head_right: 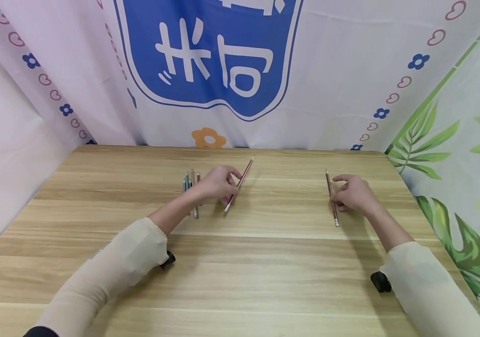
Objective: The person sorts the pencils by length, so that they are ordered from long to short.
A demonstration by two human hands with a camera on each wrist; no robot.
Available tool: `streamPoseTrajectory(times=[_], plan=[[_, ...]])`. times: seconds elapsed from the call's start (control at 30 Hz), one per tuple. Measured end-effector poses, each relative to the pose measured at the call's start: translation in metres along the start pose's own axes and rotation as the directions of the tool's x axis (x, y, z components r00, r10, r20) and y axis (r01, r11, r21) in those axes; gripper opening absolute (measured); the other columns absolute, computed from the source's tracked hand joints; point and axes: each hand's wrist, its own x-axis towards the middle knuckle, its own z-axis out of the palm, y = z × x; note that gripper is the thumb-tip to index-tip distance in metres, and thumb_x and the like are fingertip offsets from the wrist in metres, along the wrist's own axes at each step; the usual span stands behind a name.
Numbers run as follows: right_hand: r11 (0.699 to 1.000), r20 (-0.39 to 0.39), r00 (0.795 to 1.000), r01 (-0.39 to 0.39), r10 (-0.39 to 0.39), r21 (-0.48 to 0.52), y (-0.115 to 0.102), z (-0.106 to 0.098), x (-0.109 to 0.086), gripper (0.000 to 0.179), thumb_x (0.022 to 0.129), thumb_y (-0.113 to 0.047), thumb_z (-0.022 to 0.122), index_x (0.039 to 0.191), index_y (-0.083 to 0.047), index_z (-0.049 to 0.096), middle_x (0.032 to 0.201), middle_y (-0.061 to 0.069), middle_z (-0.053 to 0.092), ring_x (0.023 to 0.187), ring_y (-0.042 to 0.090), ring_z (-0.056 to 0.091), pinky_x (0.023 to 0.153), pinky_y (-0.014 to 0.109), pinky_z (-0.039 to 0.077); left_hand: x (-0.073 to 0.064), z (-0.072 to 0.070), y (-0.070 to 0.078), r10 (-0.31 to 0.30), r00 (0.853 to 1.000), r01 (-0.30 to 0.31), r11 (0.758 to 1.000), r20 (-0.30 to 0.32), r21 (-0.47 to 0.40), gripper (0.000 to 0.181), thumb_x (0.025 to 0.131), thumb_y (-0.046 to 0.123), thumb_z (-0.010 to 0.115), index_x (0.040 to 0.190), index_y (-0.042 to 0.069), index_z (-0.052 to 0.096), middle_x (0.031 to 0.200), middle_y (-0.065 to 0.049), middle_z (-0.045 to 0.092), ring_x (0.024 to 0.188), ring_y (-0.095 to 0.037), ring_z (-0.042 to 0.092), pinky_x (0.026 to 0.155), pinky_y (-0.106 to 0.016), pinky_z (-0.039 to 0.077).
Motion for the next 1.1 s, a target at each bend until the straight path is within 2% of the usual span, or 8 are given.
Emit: streamPoseTrajectory(times=[0.23, 0.47, 0.63, 0.73, 0.87, 1.1], plan=[[1.0, 0.031, 0.999, 0.009, -0.009, 0.0, -0.003, -0.002, 0.0, 0.061, 0.088, 0.007, 0.068, 0.142, 0.021, 0.042, 0.09, 0.018, 0.071, 0.064, 0.014, 0.069, 0.057, 0.03, 0.065, 0.008, 0.009, 0.004, 0.018, 1.0, -0.018, 1.0, 0.02, -0.013, 0.045, 0.092, -0.011, 0.067, 0.135, -0.007, 0.056, 0.082, -0.013, 0.065, 0.052, -0.015, 0.058, 0.052, -0.027, 0.061], [1.0, 0.048, 0.999, 0.014, -0.013, -0.007, -0.003, -0.002, 0.001, 0.061, 0.089, 0.008, 0.068, 0.142, 0.022, 0.043, 0.089, 0.017, 0.069, 0.063, 0.013, 0.068, 0.057, 0.028, 0.064, 0.012, 0.019, 0.008, 0.031, 0.999, -0.029, 0.998, 0.034, -0.056, 0.043, 0.092, -0.011, 0.066, 0.133, -0.007, 0.056, 0.085, -0.015, 0.066, 0.052, -0.017, 0.059, 0.053, -0.031, 0.063], [1.0, 0.061, 0.998, 0.003, -0.004, 0.004, -0.003, -0.002, 0.001, 0.062, 0.089, 0.01, 0.067, 0.143, 0.023, 0.041, 0.088, 0.015, 0.066, 0.062, 0.011, 0.065, 0.056, 0.026, 0.063, 0.017, 0.029, 0.01, 0.037, 0.998, -0.034, 0.996, 0.04, -0.079, 0.041, 0.093, -0.011, 0.066, 0.132, -0.008, 0.056, 0.086, -0.018, 0.067, 0.051, -0.017, 0.058, 0.049, -0.028, 0.06], [1.0, 0.069, 0.998, -0.003, 0.002, 0.008, -0.003, -0.002, 0.001, 0.062, 0.089, 0.01, 0.067, 0.143, 0.023, 0.04, 0.089, 0.017, 0.065, 0.064, 0.011, 0.065, 0.056, 0.026, 0.063, 0.02, 0.034, 0.013, 0.033, 0.998, -0.028, 0.995, 0.048, -0.097, 0.038, 0.094, -0.009, 0.066, 0.131, -0.007, 0.057, 0.084, -0.015, 0.065, 0.05, -0.017, 0.059, 0.048, -0.028, 0.06], [1.0, 0.081, 0.997, -0.015, 0.014, 0.001, -0.004, -0.003, 0.002, 0.063, 0.09, 0.01, 0.067, 0.145, 0.021, 0.039, 0.091, 0.018, 0.065, 0.066, 0.013, 0.065, 0.057, 0.027, 0.064, 0.025, 0.042, 0.015, 0.021, 0.998, -0.01, 0.985, 0.064, -0.17, 0.036, 0.095, -0.009, 0.065, 0.13, -0.006, 0.058, 0.079, -0.011, 0.061, 0.051, -0.018, 0.059, 0.047, -0.026, 0.059], [0.999, 0.092, 0.995, -0.034, 0.033, 0.008, -0.004, -0.004, 0.002, 0.064, 0.091, 0.009, 0.069, 0.146, 0.02, 0.039, 0.093, 0.019, 0.065, 0.066, 0.013, 0.065, 0.059, 0.029, 0.065, 0.033, 0.054, 0.018, -0.007, 0.995, 0.037, 0.953, 0.099, -0.301, 0.037, 0.094, -0.01, 0.064, 0.13, -0.005, 0.058, 0.079, -0.01, 0.06, 0.054, -0.02, 0.06, 0.046, -0.025, 0.059]])
